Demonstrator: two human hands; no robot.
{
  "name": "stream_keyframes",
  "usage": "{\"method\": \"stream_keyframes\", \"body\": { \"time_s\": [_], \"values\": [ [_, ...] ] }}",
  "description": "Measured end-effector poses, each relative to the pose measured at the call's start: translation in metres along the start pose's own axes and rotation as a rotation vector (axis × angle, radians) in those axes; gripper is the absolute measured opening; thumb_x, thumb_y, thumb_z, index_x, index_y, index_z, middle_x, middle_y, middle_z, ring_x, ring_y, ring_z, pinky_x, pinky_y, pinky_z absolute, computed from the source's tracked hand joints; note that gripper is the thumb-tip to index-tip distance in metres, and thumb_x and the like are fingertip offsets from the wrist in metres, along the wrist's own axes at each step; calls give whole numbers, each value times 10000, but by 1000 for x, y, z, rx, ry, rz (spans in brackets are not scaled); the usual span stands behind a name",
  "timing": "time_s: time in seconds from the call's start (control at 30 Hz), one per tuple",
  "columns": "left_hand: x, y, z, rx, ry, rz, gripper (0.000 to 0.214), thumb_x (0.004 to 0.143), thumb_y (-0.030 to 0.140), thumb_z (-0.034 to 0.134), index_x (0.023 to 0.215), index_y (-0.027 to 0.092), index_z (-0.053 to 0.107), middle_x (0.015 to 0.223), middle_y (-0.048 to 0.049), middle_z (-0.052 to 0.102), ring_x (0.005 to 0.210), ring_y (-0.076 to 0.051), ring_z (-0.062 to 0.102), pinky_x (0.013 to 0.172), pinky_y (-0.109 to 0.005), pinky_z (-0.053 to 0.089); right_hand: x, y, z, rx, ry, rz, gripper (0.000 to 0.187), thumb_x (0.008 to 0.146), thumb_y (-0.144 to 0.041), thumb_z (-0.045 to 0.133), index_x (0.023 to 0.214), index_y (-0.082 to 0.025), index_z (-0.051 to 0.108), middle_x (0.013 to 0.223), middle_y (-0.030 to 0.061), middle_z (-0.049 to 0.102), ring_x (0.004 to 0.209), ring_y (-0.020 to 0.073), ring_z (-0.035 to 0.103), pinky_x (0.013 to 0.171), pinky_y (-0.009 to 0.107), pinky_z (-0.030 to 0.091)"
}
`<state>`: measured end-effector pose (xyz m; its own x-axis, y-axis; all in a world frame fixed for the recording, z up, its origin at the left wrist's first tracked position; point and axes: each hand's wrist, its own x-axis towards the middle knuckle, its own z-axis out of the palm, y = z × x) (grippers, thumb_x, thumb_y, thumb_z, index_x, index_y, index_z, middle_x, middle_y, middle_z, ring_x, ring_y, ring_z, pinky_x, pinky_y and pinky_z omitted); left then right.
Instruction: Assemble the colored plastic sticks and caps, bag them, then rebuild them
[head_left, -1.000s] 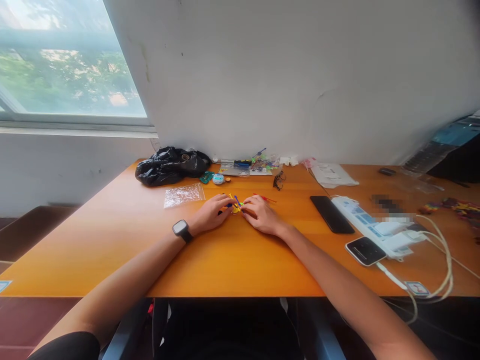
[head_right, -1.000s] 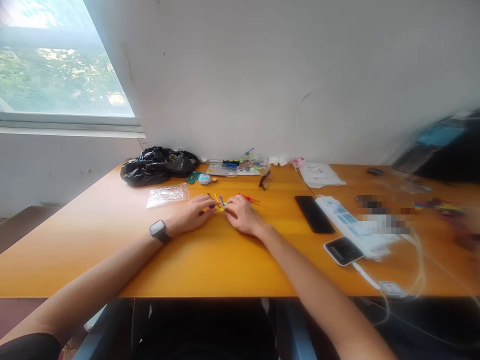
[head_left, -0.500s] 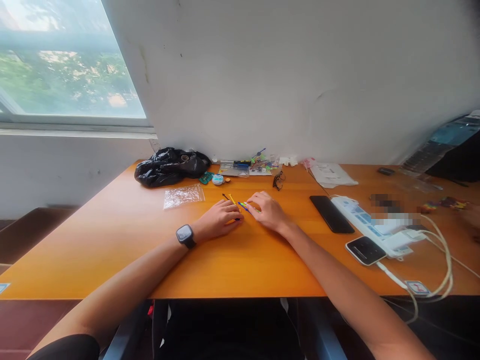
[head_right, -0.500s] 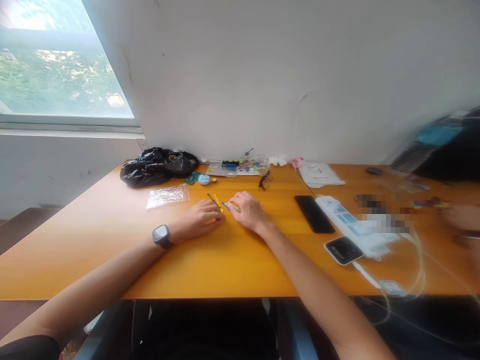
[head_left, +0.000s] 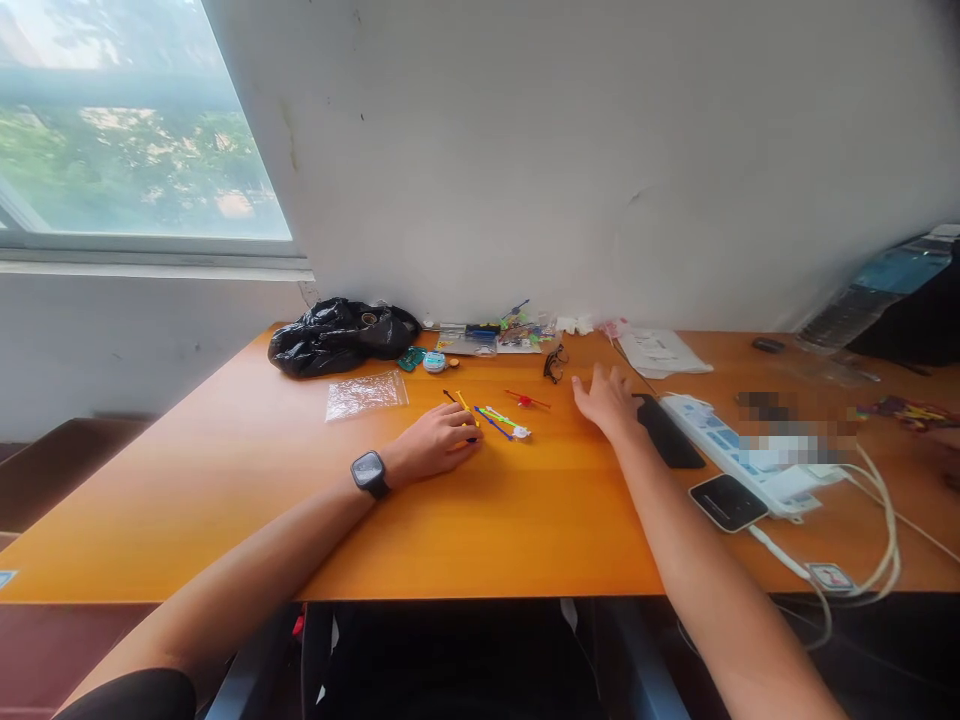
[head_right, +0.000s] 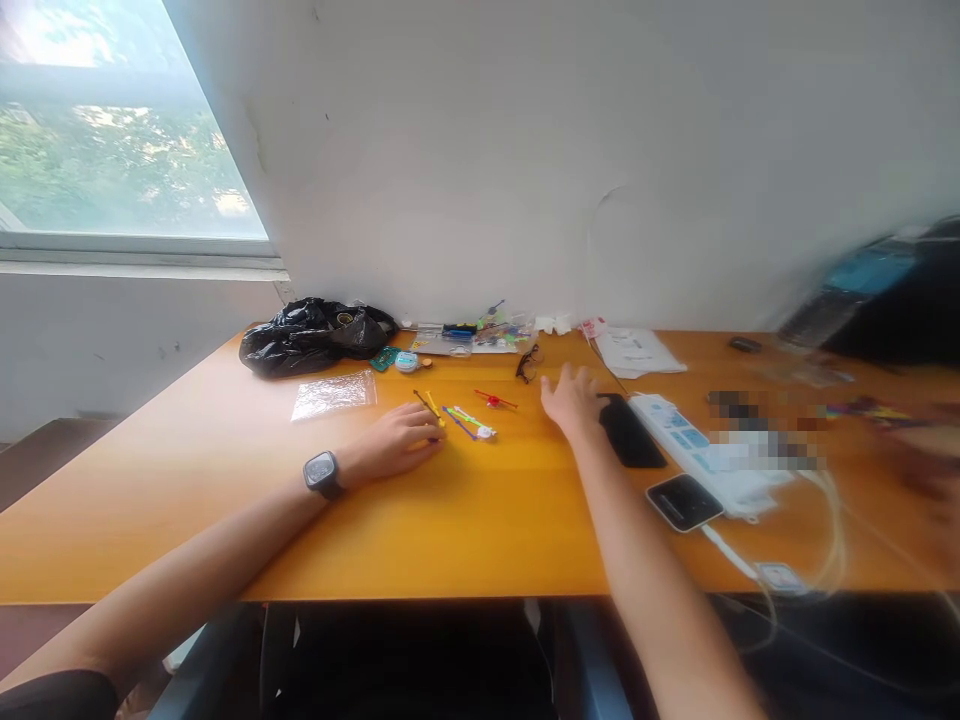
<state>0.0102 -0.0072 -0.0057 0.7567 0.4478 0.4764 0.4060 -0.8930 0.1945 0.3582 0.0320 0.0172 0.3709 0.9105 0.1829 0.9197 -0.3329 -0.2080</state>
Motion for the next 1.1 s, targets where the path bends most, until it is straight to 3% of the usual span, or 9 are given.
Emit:
{"method": "stream_keyframes", "body": {
  "time_s": [0.17,0.23,0.33,0.43,0.7,0.87,1.1],
  "values": [
    [-1,8,-3,-142,-68,-49,261,1100,351,504,1133,210,720,1051,-86,697,898,-180,684,804,-283,534,-14,-29,-1,150,216,-375,445,1047,-427,467,1282,-111,674,1261,234,662,1210,393,578,1029,525,476],
    [0,8,-4,-166,-83,-49,263,1102,340,498,1131,209,724,1047,-84,700,910,-182,691,825,-281,539,-27,-46,4,289,235,-584,348,1040,-378,504,1207,-147,703,1178,189,702,1127,349,608,1013,483,491],
    [0,5,-3,-197,-69,-57,256,1098,319,504,1127,206,732,1068,-90,711,958,-193,700,876,-291,550,-54,-70,16,405,76,-925,236,1024,-283,562,1179,-187,711,1153,128,732,1107,293,620,1024,445,494],
    [0,1,-1,-204,-42,-67,252,1090,317,514,1133,207,737,1118,-105,716,1018,-208,701,933,-316,557,-75,-83,27,387,-54,-1082,231,1030,-211,548,1189,-212,715,1167,106,727,1134,275,602,1025,446,488],
    [-2,-6,4,-112,-25,-82,228,1042,310,588,1213,225,712,1141,-103,732,1075,-242,687,986,-378,558,-70,-77,33,413,-87,-1084,177,1024,-187,577,1099,-213,736,1074,91,727,1057,254,614,990,427,498],
    [-4,-5,0,-58,-17,-69,315,1033,331,600,1326,249,683,1347,-110,677,1205,-269,642,1052,-415,531,-70,-77,31,404,-94,-1048,178,1026,-179,577,1073,-212,746,1054,88,719,1026,241,623,950,398,508],
    [-5,-5,-4,-18,-50,-76,353,1043,423,600,1333,239,682,1388,-104,672,1171,-281,615,1055,-440,501,-73,-78,28,345,-86,-968,150,1015,-221,627,1100,-212,749,1076,95,714,1058,253,626,968,404,505]
  ]
}}
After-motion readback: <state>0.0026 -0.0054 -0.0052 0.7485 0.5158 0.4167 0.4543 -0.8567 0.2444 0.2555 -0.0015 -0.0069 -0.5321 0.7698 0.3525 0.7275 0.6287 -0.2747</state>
